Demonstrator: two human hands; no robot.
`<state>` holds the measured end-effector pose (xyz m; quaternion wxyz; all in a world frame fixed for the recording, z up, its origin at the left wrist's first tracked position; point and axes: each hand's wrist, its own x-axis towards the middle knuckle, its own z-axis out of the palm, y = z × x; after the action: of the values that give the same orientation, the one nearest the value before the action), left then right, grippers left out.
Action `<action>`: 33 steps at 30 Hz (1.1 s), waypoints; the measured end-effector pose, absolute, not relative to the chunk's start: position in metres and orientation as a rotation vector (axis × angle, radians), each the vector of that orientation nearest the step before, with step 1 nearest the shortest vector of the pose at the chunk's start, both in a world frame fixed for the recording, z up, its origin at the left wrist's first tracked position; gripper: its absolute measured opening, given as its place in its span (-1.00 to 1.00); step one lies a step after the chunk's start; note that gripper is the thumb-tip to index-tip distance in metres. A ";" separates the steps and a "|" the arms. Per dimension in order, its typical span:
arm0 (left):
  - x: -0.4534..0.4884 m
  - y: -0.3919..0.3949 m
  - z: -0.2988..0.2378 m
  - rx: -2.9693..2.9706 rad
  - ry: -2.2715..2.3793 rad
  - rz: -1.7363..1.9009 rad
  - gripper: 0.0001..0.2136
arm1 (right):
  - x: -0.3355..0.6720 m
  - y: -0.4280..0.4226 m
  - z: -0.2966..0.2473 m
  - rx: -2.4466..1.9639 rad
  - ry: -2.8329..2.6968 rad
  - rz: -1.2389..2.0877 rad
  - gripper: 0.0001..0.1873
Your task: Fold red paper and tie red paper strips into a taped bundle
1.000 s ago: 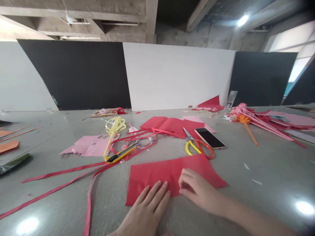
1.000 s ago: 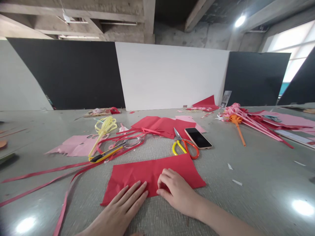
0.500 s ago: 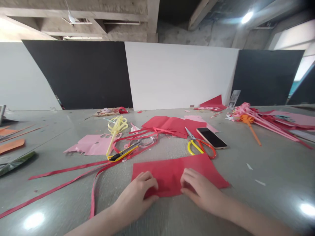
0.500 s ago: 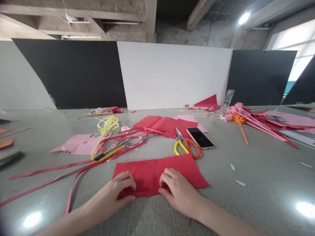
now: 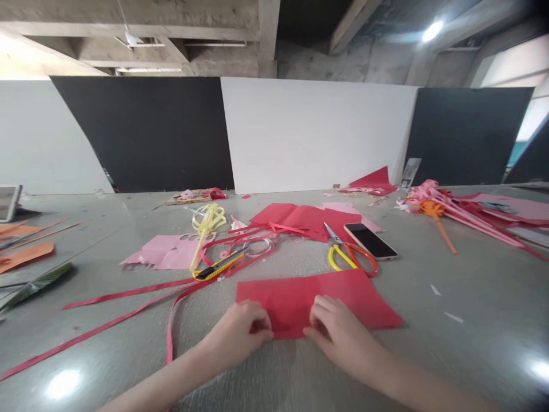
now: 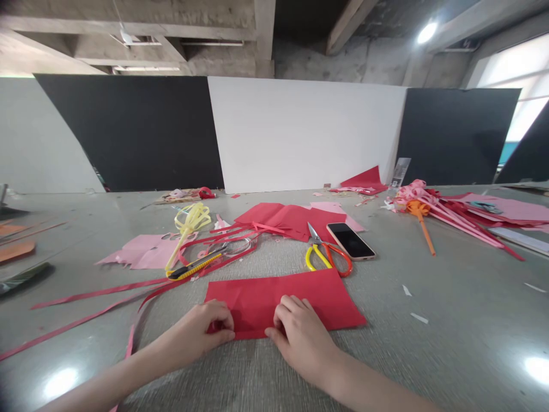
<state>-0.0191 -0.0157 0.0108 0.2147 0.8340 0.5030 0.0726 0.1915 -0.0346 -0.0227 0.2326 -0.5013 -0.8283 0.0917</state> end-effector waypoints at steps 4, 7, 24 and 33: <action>-0.017 -0.018 0.011 2.322 1.492 0.178 -0.89 | 0.191 -0.033 -0.025 -1.451 -2.223 0.285 -0.84; -0.014 -0.017 0.012 2.315 1.540 0.152 -0.90 | 0.191 -0.032 -0.026 -1.494 -2.186 0.309 -0.81; 0.017 -0.058 -0.019 3.042 0.918 -0.036 -0.55 | 0.189 -0.033 -0.030 -1.512 -2.163 0.165 -0.82; 0.017 -0.056 -0.016 2.916 1.008 -0.307 -0.45 | 0.189 -0.035 -0.031 -1.505 -2.161 0.171 -0.84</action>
<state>0.0174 -0.0564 -0.0158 0.0203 0.9403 0.3250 -0.0989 0.1893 -0.0346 -0.0313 0.2488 -0.5523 -0.7932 0.0628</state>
